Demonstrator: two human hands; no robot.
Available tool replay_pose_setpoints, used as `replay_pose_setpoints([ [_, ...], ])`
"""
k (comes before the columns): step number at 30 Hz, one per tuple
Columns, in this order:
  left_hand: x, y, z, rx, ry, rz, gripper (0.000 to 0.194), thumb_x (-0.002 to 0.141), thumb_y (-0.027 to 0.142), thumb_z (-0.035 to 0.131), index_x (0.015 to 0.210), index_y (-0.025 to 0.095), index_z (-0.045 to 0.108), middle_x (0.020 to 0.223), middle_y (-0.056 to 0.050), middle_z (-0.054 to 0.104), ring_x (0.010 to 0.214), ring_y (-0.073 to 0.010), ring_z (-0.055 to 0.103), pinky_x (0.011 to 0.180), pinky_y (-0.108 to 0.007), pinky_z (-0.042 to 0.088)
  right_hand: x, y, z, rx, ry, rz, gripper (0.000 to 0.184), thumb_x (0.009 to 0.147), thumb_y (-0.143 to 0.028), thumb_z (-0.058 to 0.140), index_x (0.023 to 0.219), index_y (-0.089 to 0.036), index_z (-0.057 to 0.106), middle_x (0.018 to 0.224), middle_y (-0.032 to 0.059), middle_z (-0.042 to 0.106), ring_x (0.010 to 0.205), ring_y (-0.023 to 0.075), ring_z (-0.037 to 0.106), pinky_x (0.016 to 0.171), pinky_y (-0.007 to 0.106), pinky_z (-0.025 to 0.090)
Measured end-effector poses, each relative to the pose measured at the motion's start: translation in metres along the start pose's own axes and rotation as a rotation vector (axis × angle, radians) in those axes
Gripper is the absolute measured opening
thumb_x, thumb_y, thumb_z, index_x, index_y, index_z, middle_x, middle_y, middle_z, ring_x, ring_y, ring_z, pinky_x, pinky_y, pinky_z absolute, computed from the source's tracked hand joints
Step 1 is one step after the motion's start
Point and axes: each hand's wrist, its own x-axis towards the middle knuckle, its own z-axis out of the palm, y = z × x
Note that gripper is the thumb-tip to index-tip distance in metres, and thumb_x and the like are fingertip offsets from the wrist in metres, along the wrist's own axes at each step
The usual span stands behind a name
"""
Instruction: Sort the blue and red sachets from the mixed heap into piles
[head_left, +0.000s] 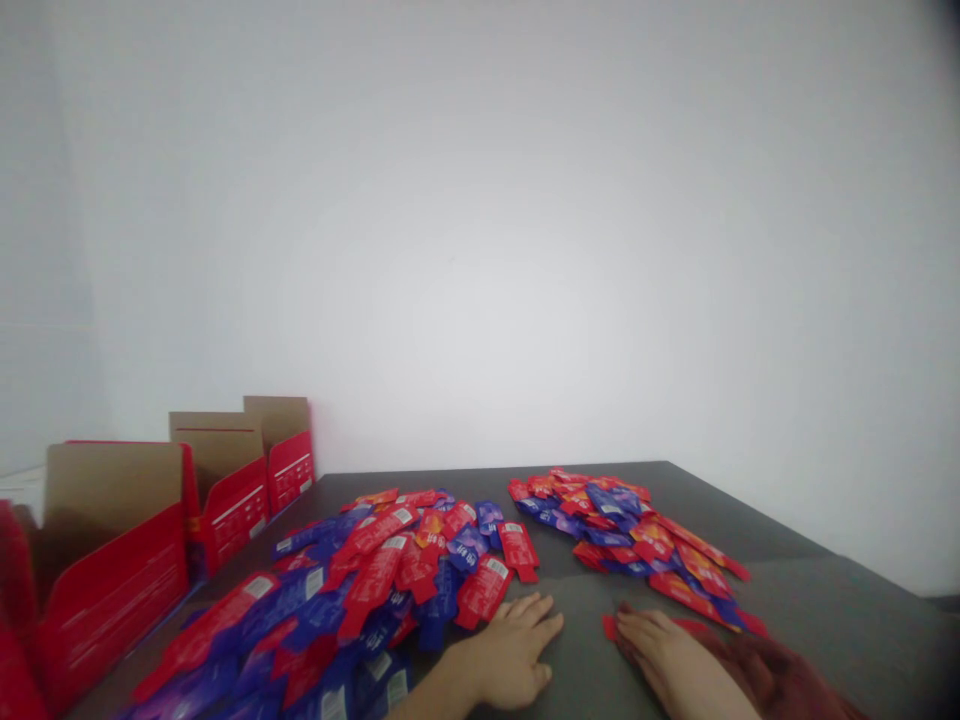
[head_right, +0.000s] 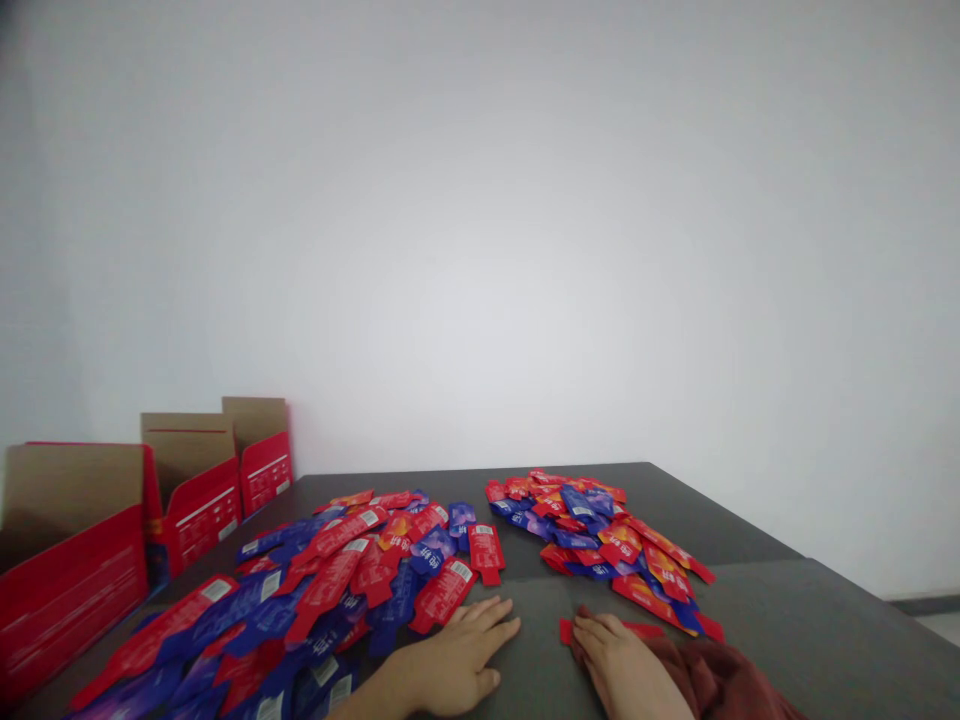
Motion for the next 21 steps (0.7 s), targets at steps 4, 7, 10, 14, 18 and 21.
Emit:
replay_pose_setpoints([
  [4, 0.006, 0.005, 0.015, 0.031, 0.198, -0.013, 0.066, 0.086, 0.037, 0.051, 0.147, 0.019, 0.033, 0.154, -0.01, 0.03, 0.141, -0.0273, 0.025, 0.115, -0.047, 0.018, -0.004, 0.002, -0.003, 0.102, -0.145, -0.026, 0.043, 0.092, -0.023, 0.036, 0.125, -0.021, 0.063, 0.135, 0.0067, 0.057, 0.125, 0.0215, 0.052, 0.108, 0.035, 0.037],
  [7, 0.014, 0.01, 0.023, 0.029, 0.236, -0.037, 0.075, 0.083, 0.038, 0.055, 0.149, 0.016, 0.028, 0.154, -0.011, 0.029, 0.14, -0.0261, 0.026, 0.116, -0.043, 0.02, -0.003, -0.016, -0.012, 0.17, -0.15, -0.099, 0.04, 0.094, -0.029, 0.039, 0.122, -0.021, 0.066, 0.13, 0.0064, 0.061, 0.122, 0.0195, 0.055, 0.107, 0.03, 0.038],
  [10, 0.018, 0.013, 0.024, 0.03, 0.214, -0.048, 0.076, 0.079, 0.036, 0.058, 0.148, 0.019, 0.031, 0.154, -0.008, 0.029, 0.14, -0.0258, 0.026, 0.116, -0.042, 0.021, -0.006, -0.011, -0.026, 0.146, -0.041, -0.057, 0.04, 0.094, -0.033, 0.038, 0.117, -0.021, 0.068, 0.123, 0.0073, 0.066, 0.115, 0.0204, 0.06, 0.101, 0.031, 0.044],
  [14, 0.014, 0.019, 0.018, 0.039, 0.207, -0.074, 0.074, 0.078, 0.028, 0.056, 0.147, 0.019, 0.032, 0.154, -0.008, 0.031, 0.14, -0.025, 0.027, 0.116, -0.042, 0.021, -0.019, 0.026, -0.044, -0.075, 0.161, 0.224, 0.042, 0.092, -0.026, 0.032, 0.108, -0.018, 0.07, 0.114, 0.0135, 0.07, 0.105, 0.027, 0.065, 0.094, 0.042, 0.049],
  [18, 0.012, 0.022, 0.015, 0.041, 0.186, -0.047, 0.072, 0.077, 0.025, 0.055, 0.146, 0.02, 0.033, 0.153, -0.007, 0.032, 0.139, -0.0256, 0.028, 0.116, -0.043, 0.021, -0.023, 0.042, -0.038, -0.217, 0.121, 0.314, 0.029, 0.083, -0.022, 0.043, 0.078, -0.02, 0.072, 0.083, 0.0176, 0.074, 0.077, 0.0329, 0.07, 0.076, 0.047, 0.054],
  [21, 0.014, 0.02, 0.018, 0.039, 0.218, -0.024, 0.073, 0.078, 0.025, 0.057, 0.146, 0.021, 0.033, 0.153, -0.007, 0.033, 0.138, -0.0262, 0.03, 0.115, -0.043, 0.023, -0.009, 0.026, -0.016, -0.144, 0.122, 0.217, 0.029, 0.084, -0.021, 0.043, 0.076, -0.024, 0.071, 0.08, 0.0108, 0.074, 0.078, 0.0279, 0.07, 0.075, 0.039, 0.054],
])
